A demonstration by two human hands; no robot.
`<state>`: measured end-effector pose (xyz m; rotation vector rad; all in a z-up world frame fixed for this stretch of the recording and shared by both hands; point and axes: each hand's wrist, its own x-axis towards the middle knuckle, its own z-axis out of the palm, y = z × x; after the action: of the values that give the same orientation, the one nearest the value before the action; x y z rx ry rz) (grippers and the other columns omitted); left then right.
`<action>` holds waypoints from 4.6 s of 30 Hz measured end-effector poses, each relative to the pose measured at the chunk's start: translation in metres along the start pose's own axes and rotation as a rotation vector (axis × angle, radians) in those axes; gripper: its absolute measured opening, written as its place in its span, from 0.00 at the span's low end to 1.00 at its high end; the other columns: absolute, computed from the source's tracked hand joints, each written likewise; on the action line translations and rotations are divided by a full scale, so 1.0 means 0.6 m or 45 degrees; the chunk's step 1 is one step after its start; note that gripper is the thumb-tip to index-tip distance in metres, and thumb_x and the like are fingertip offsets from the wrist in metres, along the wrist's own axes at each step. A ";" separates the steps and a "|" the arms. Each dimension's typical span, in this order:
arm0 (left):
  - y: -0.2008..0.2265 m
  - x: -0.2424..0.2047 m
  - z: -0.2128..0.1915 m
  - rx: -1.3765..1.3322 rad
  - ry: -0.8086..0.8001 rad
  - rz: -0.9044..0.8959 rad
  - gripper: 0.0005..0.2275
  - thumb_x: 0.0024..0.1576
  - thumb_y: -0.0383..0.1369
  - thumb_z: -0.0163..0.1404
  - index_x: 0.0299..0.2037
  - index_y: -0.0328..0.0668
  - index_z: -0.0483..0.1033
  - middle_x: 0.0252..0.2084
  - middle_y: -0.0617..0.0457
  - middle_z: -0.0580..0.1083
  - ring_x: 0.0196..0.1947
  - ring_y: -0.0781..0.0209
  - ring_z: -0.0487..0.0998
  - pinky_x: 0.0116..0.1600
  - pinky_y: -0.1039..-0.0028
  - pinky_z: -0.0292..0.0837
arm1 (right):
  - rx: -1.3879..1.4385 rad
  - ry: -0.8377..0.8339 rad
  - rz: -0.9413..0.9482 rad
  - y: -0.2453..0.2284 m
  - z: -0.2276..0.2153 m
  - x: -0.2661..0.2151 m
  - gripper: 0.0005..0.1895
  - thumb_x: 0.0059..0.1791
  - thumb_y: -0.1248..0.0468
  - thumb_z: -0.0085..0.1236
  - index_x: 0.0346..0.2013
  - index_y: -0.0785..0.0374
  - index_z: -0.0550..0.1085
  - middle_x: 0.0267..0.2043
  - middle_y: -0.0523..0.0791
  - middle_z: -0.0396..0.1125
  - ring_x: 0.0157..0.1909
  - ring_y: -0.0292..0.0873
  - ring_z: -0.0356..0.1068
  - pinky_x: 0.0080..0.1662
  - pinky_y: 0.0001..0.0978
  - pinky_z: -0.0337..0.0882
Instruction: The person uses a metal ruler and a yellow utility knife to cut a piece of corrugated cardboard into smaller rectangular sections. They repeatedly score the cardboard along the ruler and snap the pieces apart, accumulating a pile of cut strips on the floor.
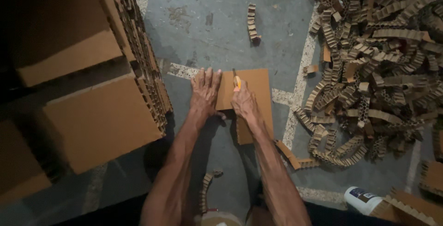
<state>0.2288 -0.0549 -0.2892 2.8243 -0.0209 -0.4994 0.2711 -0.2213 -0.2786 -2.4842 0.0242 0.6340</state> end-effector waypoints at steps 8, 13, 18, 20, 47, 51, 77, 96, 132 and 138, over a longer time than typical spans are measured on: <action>0.000 -0.009 0.018 0.042 0.362 0.037 0.64 0.28 0.52 0.71 0.77 0.44 0.45 0.72 0.39 0.54 0.72 0.34 0.53 0.67 0.37 0.54 | -0.981 -0.315 -0.507 0.106 0.085 0.143 0.13 0.51 0.62 0.45 0.37 0.66 0.77 0.37 0.61 0.73 0.41 0.66 0.74 0.44 0.60 0.73; 0.000 -0.007 0.016 -0.067 0.345 0.047 0.64 0.23 0.46 0.71 0.75 0.43 0.47 0.70 0.39 0.56 0.70 0.35 0.55 0.58 0.42 0.64 | -0.954 -0.357 -0.661 0.137 0.102 0.169 0.12 0.45 0.65 0.51 0.29 0.69 0.81 0.36 0.61 0.73 0.40 0.66 0.75 0.47 0.56 0.74; 0.003 -0.007 0.005 -0.054 0.366 0.048 0.62 0.23 0.46 0.71 0.74 0.43 0.50 0.68 0.40 0.56 0.69 0.35 0.55 0.53 0.42 0.70 | -0.648 -0.276 -0.321 0.107 0.079 0.033 0.15 0.47 0.64 0.50 0.41 0.71 0.79 0.43 0.64 0.73 0.48 0.67 0.73 0.53 0.57 0.71; 0.005 -0.008 0.006 -0.054 0.425 0.052 0.60 0.24 0.44 0.70 0.74 0.44 0.51 0.68 0.40 0.56 0.69 0.35 0.55 0.51 0.44 0.71 | -0.258 -0.132 0.057 0.087 0.057 -0.029 0.17 0.48 0.62 0.50 0.46 0.71 0.76 0.45 0.66 0.70 0.51 0.70 0.70 0.53 0.58 0.69; 0.007 -0.012 -0.016 0.104 0.204 0.049 0.63 0.25 0.49 0.73 0.74 0.43 0.48 0.67 0.42 0.53 0.69 0.35 0.52 0.53 0.46 0.72 | -0.053 0.763 -0.020 0.319 -0.034 -0.105 0.19 0.37 0.56 0.73 0.33 0.67 0.81 0.32 0.59 0.73 0.37 0.62 0.73 0.42 0.49 0.72; 0.014 -0.020 -0.028 0.082 0.243 0.063 0.62 0.26 0.50 0.73 0.73 0.43 0.48 0.68 0.42 0.53 0.70 0.35 0.53 0.53 0.46 0.72 | -0.111 0.638 0.066 0.318 -0.042 -0.098 0.19 0.37 0.53 0.73 0.30 0.66 0.81 0.30 0.58 0.74 0.36 0.61 0.75 0.42 0.48 0.73; 0.002 -0.017 -0.019 0.093 0.190 0.053 0.62 0.30 0.47 0.73 0.76 0.47 0.43 0.76 0.42 0.47 0.74 0.35 0.46 0.61 0.45 0.68 | -0.007 0.414 0.166 0.326 -0.052 -0.074 0.19 0.36 0.51 0.71 0.29 0.64 0.82 0.25 0.51 0.74 0.30 0.49 0.76 0.38 0.43 0.73; 0.001 -0.006 -0.001 0.022 0.188 0.048 0.71 0.22 0.80 0.51 0.77 0.46 0.42 0.78 0.37 0.41 0.75 0.28 0.40 0.68 0.24 0.35 | 0.316 0.658 0.136 0.143 0.009 -0.236 0.16 0.48 0.50 0.59 0.41 0.56 0.80 0.31 0.51 0.75 0.35 0.53 0.77 0.38 0.44 0.74; 0.046 -0.030 0.006 -0.064 0.032 0.103 0.67 0.22 0.72 0.61 0.77 0.74 0.38 0.79 0.39 0.27 0.78 0.28 0.26 0.70 0.26 0.18 | 0.586 0.419 -0.018 0.152 0.077 -0.321 0.23 0.50 0.54 0.62 0.57 0.61 0.76 0.35 0.49 0.77 0.36 0.40 0.77 0.40 0.32 0.75; 0.049 -0.030 -0.003 -0.030 -0.028 0.080 0.68 0.22 0.73 0.61 0.77 0.74 0.35 0.79 0.40 0.26 0.78 0.29 0.25 0.70 0.26 0.18 | 0.482 0.416 -0.010 0.150 0.074 -0.321 0.25 0.50 0.51 0.61 0.58 0.61 0.76 0.34 0.49 0.76 0.35 0.41 0.76 0.39 0.34 0.74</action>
<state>0.2134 -0.0816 -0.2733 2.7855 -0.1076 -0.5127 0.0670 -0.2961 -0.2721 -2.1889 0.2366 0.1902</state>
